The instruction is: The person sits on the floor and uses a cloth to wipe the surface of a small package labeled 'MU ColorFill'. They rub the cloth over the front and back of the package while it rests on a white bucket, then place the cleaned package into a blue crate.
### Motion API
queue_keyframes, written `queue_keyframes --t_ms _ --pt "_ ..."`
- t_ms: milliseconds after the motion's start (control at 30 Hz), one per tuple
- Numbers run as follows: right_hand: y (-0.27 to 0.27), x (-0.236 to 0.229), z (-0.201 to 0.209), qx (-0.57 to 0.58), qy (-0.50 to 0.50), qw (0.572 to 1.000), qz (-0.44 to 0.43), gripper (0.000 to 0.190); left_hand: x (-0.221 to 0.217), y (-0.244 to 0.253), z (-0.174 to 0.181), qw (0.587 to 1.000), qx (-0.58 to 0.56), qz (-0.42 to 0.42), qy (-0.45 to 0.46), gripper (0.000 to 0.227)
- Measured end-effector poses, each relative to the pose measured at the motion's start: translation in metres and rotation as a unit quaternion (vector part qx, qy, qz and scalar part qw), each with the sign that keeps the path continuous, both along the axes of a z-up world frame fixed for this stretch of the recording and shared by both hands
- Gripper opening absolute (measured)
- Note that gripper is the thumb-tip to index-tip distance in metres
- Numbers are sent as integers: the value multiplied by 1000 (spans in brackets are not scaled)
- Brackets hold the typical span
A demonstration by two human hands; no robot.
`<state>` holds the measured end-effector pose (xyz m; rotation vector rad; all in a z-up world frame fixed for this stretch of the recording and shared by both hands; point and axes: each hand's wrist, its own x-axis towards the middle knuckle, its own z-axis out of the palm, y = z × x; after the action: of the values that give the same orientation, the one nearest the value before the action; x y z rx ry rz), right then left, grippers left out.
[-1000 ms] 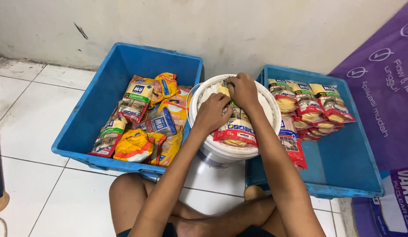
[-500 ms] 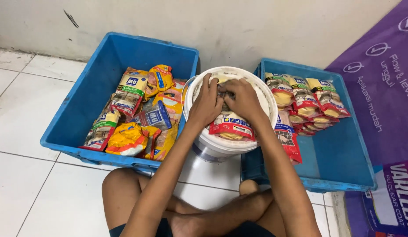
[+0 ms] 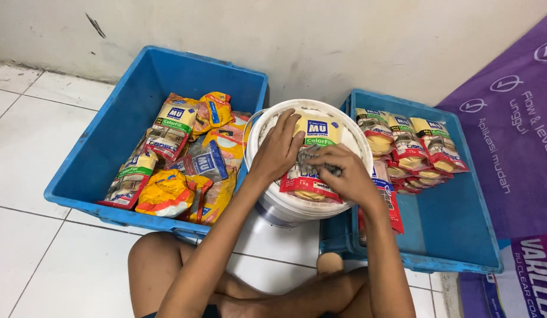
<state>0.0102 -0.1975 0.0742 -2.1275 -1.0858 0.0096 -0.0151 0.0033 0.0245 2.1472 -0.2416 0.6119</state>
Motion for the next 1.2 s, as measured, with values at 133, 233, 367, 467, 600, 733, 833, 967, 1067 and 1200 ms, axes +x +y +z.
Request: queue_keyframes --t_ms 133,233,367,467,600,733,833,967,1067,1200 --pt "-2 81 -34 1 -45 997 -69 29 1 -3 1 999 33 2 43 52" --pt "0 132 -65 -14 -97 987 -128 26 4 -4 -5 996 57 15 63 54" --pt "11 132 -68 -46 -107 980 -162 31 13 -4 -11 996 74 22 52 55" --pt "11 115 -63 -25 -82 981 -175 33 10 -5 -8 996 78 28 29 54" --pt "8 101 -59 18 -68 982 -174 32 8 -5 -12 994 97 29 42 56" --pt "8 92 -55 23 -64 980 -186 29 10 -4 -16 992 107 36 52 57" --pt "5 74 -45 22 -78 982 -168 23 4 -2 -6 995 79 27 46 55" --pt "7 7 -25 23 -55 988 -143 23 9 -1 -16 996 74 30 31 56" --pt "6 -39 -19 15 -84 990 -115 20 17 0 -23 996 79 29 16 53" --pt "9 -79 -9 6 -90 989 -115 21 12 0 -20 998 63 17 14 53"
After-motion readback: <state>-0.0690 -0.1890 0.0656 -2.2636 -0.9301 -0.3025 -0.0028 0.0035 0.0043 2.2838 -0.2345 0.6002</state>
